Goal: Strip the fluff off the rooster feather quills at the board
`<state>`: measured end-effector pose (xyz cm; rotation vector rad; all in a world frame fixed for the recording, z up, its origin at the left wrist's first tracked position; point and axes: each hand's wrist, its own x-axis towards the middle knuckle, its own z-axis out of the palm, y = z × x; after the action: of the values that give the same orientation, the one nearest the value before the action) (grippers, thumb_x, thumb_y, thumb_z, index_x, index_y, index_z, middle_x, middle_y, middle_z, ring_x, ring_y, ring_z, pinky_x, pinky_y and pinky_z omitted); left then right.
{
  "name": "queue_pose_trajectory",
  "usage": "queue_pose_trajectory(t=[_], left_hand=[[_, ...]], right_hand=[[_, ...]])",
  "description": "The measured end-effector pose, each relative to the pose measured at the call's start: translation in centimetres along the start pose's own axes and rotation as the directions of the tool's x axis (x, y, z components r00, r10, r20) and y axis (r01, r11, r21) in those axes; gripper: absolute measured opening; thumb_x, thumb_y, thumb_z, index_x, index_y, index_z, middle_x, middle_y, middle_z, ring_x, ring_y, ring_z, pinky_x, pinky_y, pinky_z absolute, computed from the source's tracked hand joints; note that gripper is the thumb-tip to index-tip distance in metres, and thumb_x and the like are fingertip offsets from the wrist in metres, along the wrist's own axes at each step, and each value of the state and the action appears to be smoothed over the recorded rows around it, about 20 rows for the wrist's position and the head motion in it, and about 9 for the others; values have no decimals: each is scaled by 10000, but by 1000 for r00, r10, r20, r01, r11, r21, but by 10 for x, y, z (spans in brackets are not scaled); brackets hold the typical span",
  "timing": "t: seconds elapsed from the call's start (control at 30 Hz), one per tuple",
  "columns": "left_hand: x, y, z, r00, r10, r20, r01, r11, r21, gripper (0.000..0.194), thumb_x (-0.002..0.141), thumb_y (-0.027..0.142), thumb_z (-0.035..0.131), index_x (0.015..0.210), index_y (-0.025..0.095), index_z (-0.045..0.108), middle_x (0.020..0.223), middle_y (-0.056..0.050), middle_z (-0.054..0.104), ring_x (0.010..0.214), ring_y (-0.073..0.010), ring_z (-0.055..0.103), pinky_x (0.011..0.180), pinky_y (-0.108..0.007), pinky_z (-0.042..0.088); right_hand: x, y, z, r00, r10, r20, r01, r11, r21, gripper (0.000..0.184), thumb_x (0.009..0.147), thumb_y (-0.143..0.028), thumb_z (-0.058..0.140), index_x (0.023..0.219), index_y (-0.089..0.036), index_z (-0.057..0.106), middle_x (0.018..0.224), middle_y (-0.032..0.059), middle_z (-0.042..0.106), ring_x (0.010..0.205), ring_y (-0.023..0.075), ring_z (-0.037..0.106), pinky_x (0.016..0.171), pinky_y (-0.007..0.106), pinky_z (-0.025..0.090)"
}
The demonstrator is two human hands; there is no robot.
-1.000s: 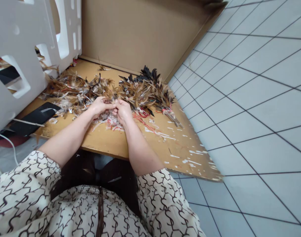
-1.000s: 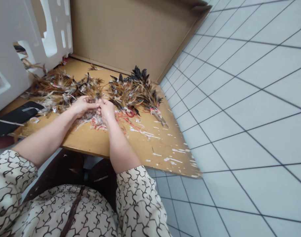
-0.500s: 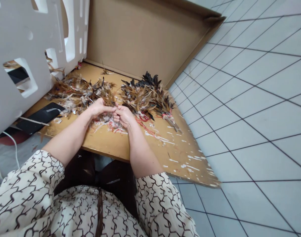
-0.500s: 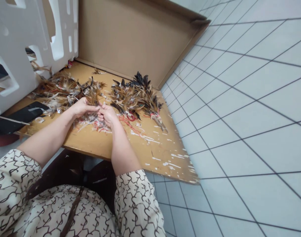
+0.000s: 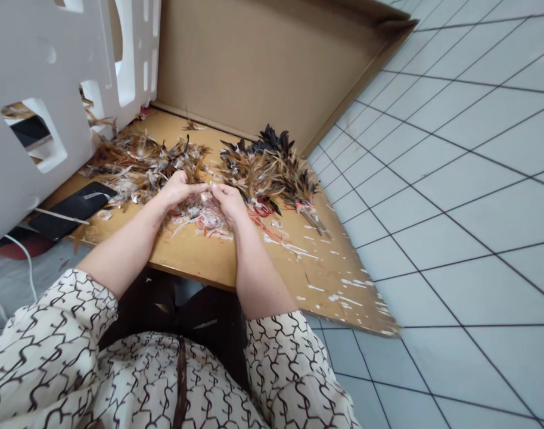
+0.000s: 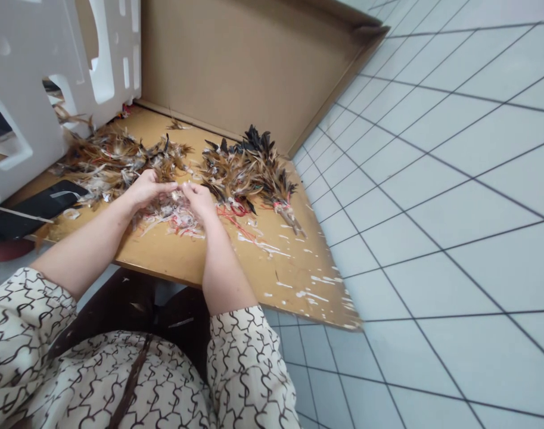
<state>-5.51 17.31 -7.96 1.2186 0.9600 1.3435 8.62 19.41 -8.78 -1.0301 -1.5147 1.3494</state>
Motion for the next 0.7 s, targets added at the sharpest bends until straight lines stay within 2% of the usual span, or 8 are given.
queue_pose_trajectory(t=[0.07, 0.13, 0.27, 0.47, 0.6, 0.7], left_hand=[[-1, 1, 1, 1000, -7, -24, 8, 1000, 21, 259, 514, 236, 778, 539, 124, 546, 396, 65, 426, 362, -26, 293, 387, -195, 218], [-1, 2, 3, 999, -13, -41, 15, 999, 48, 269, 512, 224, 774, 524, 130, 522, 390, 69, 413, 360, -26, 289, 386, -196, 214], [-2, 3, 6, 998, -20, -53, 25, 995, 94, 267, 516, 214, 759, 516, 136, 503, 399, 63, 430, 366, -31, 307, 389, -196, 231], [-1, 2, 7, 997, -24, -73, 34, 989, 142, 251, 536, 197, 733, 516, 144, 489, 403, 69, 415, 393, -37, 323, 409, -190, 254], [-3, 4, 10, 998, 2, -64, 5, 994, 105, 269, 508, 197, 749, 524, 151, 484, 418, 76, 414, 462, -61, 410, 467, -189, 329], [-2, 2, 12, 996, -7, -94, 14, 998, 66, 279, 498, 195, 769, 556, 147, 501, 433, 79, 429, 465, -57, 415, 476, -187, 336]], right_hand=[[1, 0, -2, 996, -81, -38, 76, 991, -108, 247, 682, -398, 639, 651, -153, 645, 560, -47, 552, 576, 78, 458, 624, 224, 363], [0, -1, -3, 993, -120, -14, 115, 976, -183, 221, 666, -367, 639, 647, -147, 655, 548, -46, 541, 571, 80, 444, 622, 231, 353], [-6, -7, 1, 994, -90, 66, 104, 959, -263, 176, 651, -306, 612, 626, -134, 637, 493, -60, 458, 511, 63, 360, 561, 229, 297], [-11, -14, 6, 995, -69, 78, 94, 916, -389, 216, 661, -250, 556, 482, -158, 479, 444, -82, 325, 471, 46, 262, 526, 236, 222], [-13, -15, 9, 994, -75, 78, 101, 908, -406, 244, 652, -207, 548, 441, -168, 431, 425, -85, 305, 470, 47, 267, 533, 237, 228], [-11, -10, 12, 998, -58, 31, 65, 941, -333, 230, 634, -187, 562, 435, -167, 447, 418, -86, 325, 464, 47, 274, 535, 235, 237]])
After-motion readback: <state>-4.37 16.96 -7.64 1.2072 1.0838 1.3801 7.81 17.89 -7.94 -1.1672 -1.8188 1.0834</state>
